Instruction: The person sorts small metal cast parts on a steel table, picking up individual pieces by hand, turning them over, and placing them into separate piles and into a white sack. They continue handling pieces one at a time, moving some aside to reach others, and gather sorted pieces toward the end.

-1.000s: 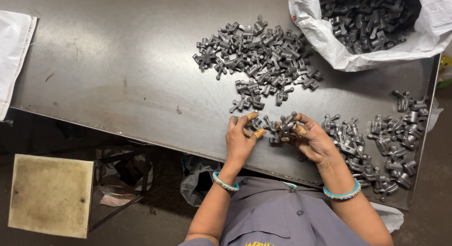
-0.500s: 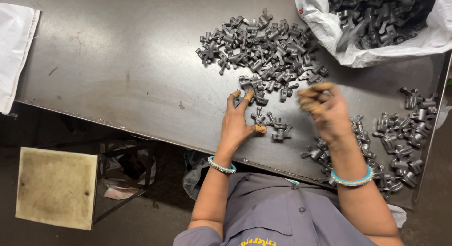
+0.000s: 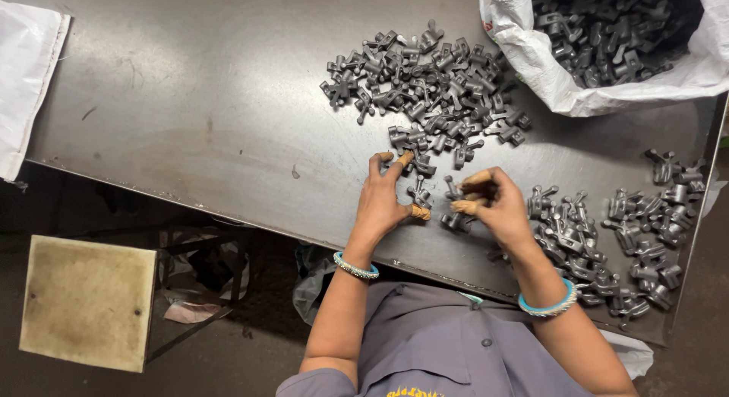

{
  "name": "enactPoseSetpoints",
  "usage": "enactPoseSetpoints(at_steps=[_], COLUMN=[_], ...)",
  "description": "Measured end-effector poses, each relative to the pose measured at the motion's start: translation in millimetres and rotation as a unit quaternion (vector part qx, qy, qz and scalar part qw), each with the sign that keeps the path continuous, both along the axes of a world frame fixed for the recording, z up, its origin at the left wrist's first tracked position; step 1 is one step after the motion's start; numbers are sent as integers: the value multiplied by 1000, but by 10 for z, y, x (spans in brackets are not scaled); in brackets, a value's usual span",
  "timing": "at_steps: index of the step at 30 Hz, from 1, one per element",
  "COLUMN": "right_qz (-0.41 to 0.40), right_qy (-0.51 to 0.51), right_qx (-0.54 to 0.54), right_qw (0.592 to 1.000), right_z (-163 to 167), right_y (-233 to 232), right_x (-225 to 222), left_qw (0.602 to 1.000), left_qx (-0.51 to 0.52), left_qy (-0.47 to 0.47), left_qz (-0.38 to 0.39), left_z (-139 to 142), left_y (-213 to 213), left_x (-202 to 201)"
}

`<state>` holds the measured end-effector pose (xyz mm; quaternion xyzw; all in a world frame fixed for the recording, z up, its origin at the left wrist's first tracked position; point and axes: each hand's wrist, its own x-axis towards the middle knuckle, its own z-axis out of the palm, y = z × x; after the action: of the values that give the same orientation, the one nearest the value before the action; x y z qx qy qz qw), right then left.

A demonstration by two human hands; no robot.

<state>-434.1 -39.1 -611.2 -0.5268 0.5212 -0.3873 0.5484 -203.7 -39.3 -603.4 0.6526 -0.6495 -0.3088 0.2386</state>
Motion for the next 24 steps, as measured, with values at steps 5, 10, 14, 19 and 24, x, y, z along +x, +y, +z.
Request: enactPoseSetpoints(at_steps=[5,10,14,19,24], right_qz=[-17,-2,43,88,-60], right_qy=[-286,-393,-375,-221,-292], right_qx=[190,250,240,171,14], right_qw=[939,885,894,956,955], right_z=[-90,-139,-177,23,289], right_y=[77,112,82,-168,-292], right_x=[-217,-287,-370,-630,-519], left_qw=[1000,1000,1000,1000,1000], left_qx=[4,19,20,16,3], left_qy=[-3,-9,3,11,0], left_qz=[-1,-1,2,2,2], left_z=[-36,-6,36,13,-42], left_y=[-13,-22,-30,-16,-40], left_x=[-9,-37,-73,-97,-118])
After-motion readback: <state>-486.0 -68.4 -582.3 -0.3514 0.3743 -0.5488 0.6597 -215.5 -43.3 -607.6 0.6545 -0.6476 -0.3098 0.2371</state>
